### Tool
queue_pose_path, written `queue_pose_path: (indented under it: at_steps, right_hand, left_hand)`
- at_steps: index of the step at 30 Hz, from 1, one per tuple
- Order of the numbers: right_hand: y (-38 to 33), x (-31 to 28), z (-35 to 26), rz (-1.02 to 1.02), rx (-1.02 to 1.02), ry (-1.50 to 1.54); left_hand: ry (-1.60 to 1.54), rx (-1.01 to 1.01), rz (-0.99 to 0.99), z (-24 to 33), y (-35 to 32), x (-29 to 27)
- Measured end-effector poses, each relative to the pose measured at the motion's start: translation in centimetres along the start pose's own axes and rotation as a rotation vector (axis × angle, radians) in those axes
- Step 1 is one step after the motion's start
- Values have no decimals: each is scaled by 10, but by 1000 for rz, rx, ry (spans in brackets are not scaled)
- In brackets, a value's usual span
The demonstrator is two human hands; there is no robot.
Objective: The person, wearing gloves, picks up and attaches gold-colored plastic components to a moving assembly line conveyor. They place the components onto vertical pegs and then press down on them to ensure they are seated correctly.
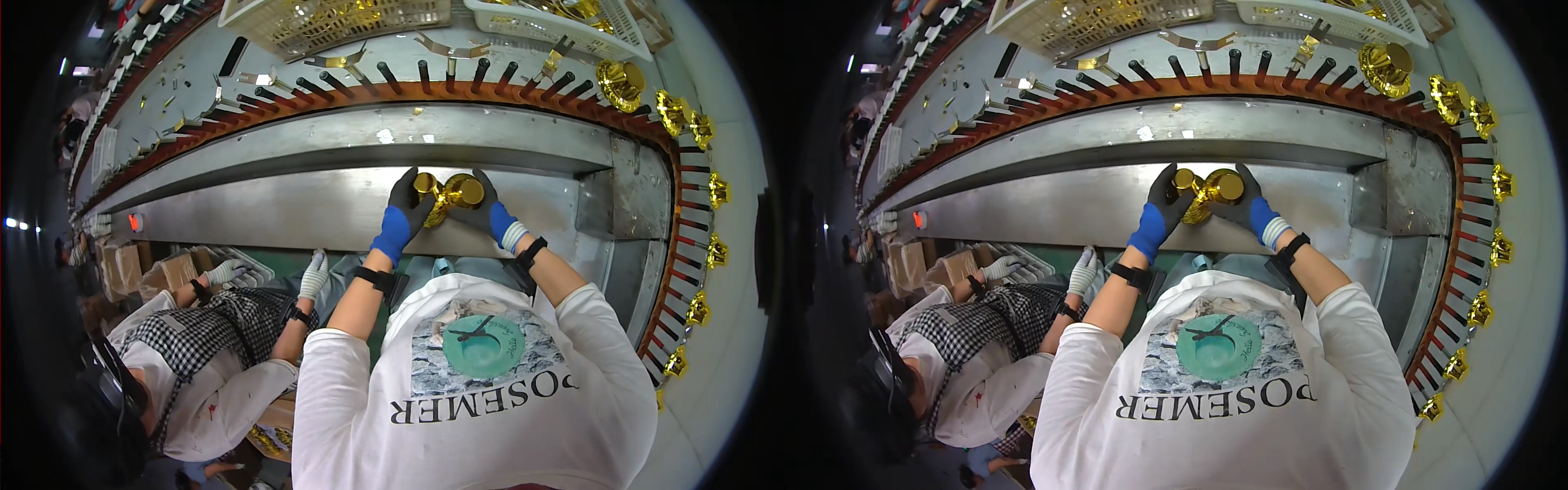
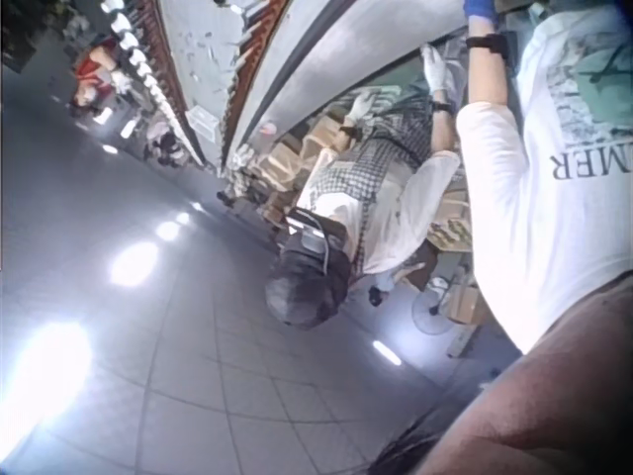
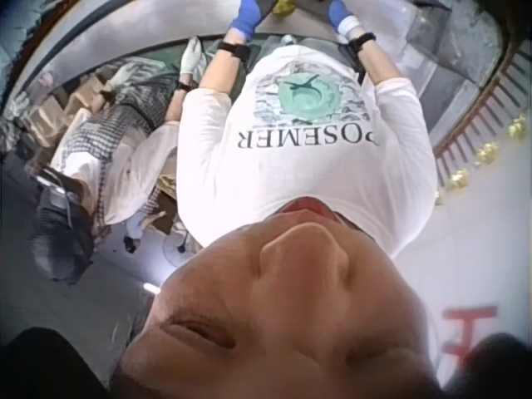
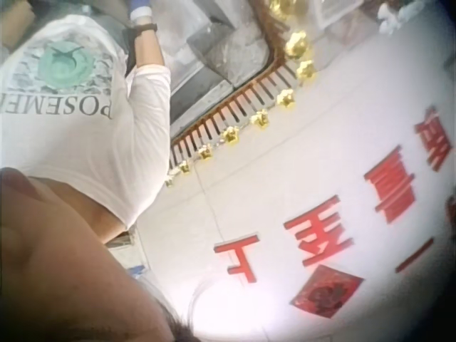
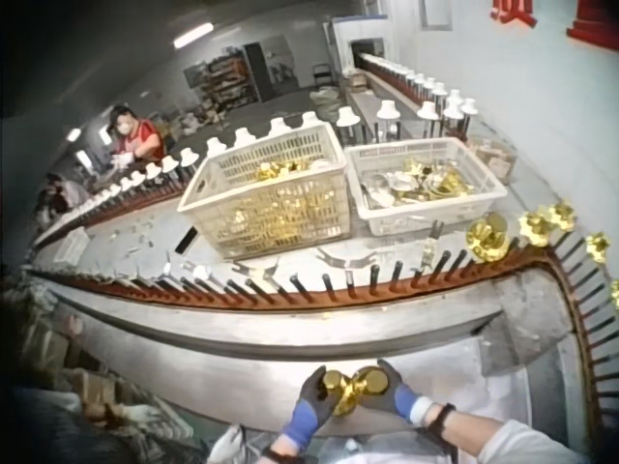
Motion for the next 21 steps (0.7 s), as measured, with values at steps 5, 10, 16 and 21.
queue_pose_path:
  at_steps: [5, 10, 16, 21]
  right_hand:
    - [36, 128, -29, -161, -35, 81]
    - [70, 236, -13, -119, -131, -159]
    - [72, 210, -56, -312, -65, -365]
    - [54, 49, -110, -160, -274, -128]
  left_hand:
    - [-117, -147, 178, -30, 20, -106]
    - [265, 44, 354, -70, 47, -193]
    - [364, -12, 375, -64, 40, -217]
    - [610, 266, 453, 63, 50, -149]
Point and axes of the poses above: each hand's wrist, its own y-axis towards the middle knuckle, its own x-axis out of the palm, z = x × y, the point moved 1 cm from there along y, towards the middle knuckle, and after that the axes turned 13 degrees about z, right-handed, at the moved point
